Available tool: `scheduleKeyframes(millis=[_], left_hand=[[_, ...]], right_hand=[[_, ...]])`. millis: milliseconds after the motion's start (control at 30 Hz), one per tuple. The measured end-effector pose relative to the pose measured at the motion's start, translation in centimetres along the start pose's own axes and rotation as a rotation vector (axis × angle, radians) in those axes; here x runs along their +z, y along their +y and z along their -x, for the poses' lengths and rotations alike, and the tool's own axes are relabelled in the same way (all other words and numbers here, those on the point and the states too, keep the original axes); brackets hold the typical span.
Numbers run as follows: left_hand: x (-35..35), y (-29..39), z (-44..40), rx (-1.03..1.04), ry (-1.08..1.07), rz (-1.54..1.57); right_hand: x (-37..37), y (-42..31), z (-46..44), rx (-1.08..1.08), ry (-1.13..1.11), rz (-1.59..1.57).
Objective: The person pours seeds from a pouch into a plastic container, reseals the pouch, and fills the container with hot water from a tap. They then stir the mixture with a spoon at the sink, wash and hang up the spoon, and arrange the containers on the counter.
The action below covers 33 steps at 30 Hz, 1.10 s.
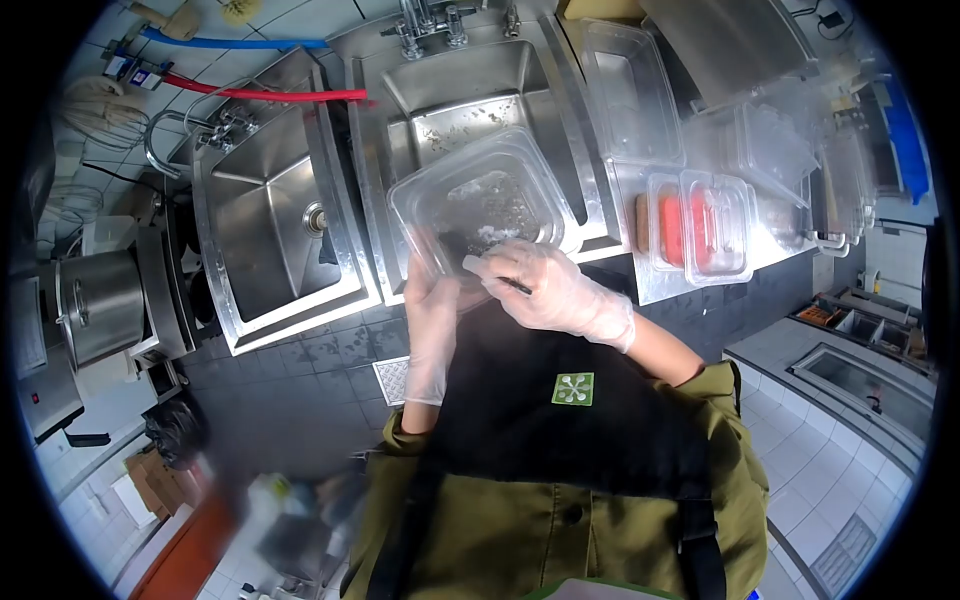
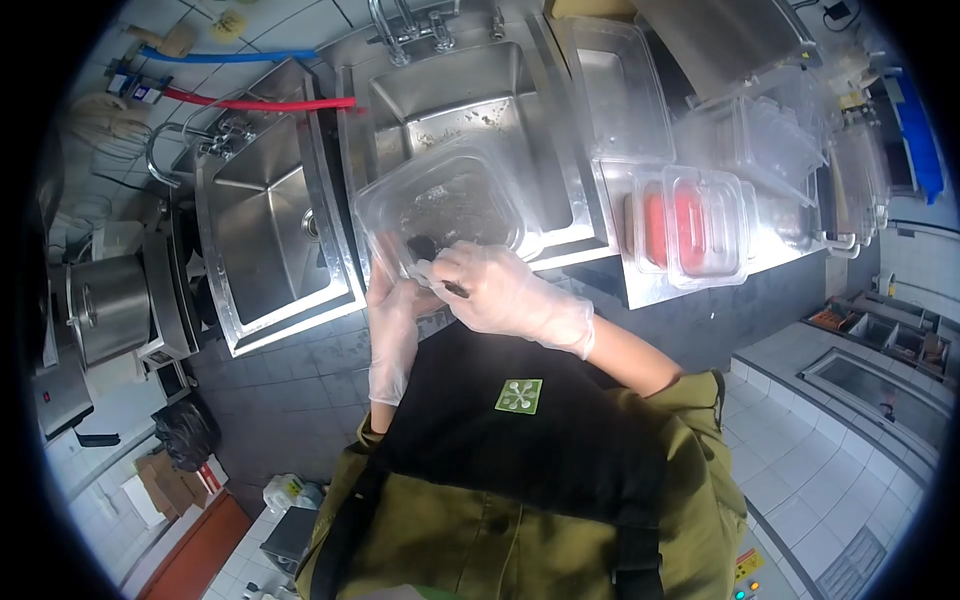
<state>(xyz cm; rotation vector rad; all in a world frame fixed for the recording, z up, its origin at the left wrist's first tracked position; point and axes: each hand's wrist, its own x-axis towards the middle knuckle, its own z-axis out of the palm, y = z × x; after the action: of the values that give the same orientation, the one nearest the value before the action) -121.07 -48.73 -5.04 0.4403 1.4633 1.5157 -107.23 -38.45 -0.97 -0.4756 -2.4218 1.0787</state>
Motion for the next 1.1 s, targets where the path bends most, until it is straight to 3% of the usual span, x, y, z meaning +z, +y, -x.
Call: scheduleKeyframes(millis=[167, 433, 567, 667, 900, 1033, 1100], left_hand=[[0.8, 2.7, 0.5, -0.177, -0.033, 0.064], [1.1, 2.2, 0.8, -0.146, -0.029, 0.117], [0.7, 2.0, 1.0, -0.144, -0.053, 0.078], [0.8, 2.0, 0.8, -0.121, -0.044, 0.08], [0.9, 2.3, 0.7, -0.131, -0.038, 0.082], [0.5, 1.0, 0.6, -0.081, -0.051, 0.053], [0.5, 1.1, 0.8, -0.088, -0.047, 0.055]], right_hand=[[-1.6, -0.1, 0.3, 0.066, -0.092, -0.082], [-5.3, -0.2, -1.1, -0.008, -0.271, 0.261], [-5.5, 0.4, -0.2, 0.002, -0.223, 0.374], [-3.9, 1.8, 0.7, -0.086, -0.025, 0.408], [-0.4, 1.5, 0.5, -0.119, 0.109, 0.22], [-0.5, 0.6, 1.0, 0.02, -0.036, -0.053], [-1.2, 0.5, 0.9, 0.013, -0.059, -0.046]])
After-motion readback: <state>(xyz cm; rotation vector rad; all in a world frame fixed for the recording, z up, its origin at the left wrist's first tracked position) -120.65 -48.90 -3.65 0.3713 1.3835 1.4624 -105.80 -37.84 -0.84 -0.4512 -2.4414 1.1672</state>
